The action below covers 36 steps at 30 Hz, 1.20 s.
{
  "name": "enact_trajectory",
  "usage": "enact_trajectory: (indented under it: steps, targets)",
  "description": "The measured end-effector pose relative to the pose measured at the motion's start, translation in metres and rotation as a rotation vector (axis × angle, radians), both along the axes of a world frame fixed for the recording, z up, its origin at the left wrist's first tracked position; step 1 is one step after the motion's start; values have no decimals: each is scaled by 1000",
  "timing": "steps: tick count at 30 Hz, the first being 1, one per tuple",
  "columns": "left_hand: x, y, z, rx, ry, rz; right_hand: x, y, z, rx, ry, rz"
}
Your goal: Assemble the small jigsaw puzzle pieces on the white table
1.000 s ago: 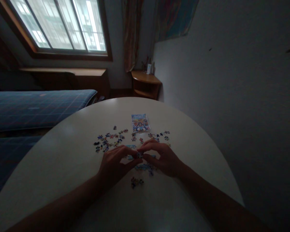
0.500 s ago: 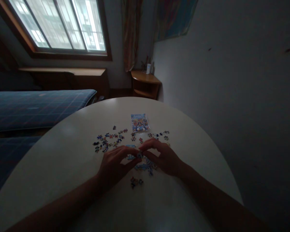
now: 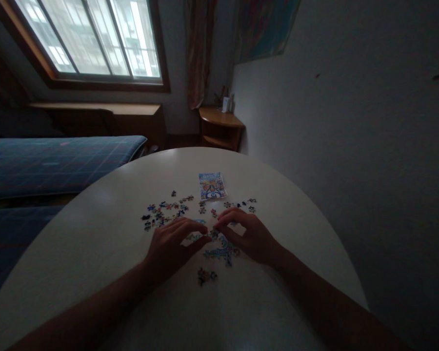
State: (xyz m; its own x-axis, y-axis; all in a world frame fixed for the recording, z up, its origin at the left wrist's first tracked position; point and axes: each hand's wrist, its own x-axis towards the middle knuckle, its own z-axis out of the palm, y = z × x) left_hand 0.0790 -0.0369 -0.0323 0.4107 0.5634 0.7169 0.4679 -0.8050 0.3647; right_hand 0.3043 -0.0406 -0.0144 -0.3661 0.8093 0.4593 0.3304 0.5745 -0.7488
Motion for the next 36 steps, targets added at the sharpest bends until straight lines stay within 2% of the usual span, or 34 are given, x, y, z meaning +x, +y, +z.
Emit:
enact_trajectory:
  steps: [3, 5, 8, 10, 13, 18, 24, 30, 36]
  targets:
    - [-13, 13, -6, -47, 54, 188, 18, 11, -3, 36, -97, -143]
    - [-21, 23, -12, -75, 140, 255, 33, 20, -6, 41, -186, -291]
    - [-30, 35, -22, -115, 242, 214, 52, 33, -8, 13, -306, -452]
    - [-32, 39, -26, -126, 273, 164, 58, 37, -9, -9, -367, -490]
    - [-31, 39, -29, -146, 310, 151, 61, 39, -10, -44, -437, -486]
    - [-34, 40, -25, -189, 333, 262, 61, 38, -9, -91, -534, -423]
    - [-46, 45, -20, -214, 366, 319, 67, 37, -10, -96, -583, -361]
    - [-52, 49, -20, -260, 377, 311, 66, 35, -6, -123, -621, -281]
    - [-56, 54, -21, -264, 336, 311, 69, 37, -8, -85, -616, -249]
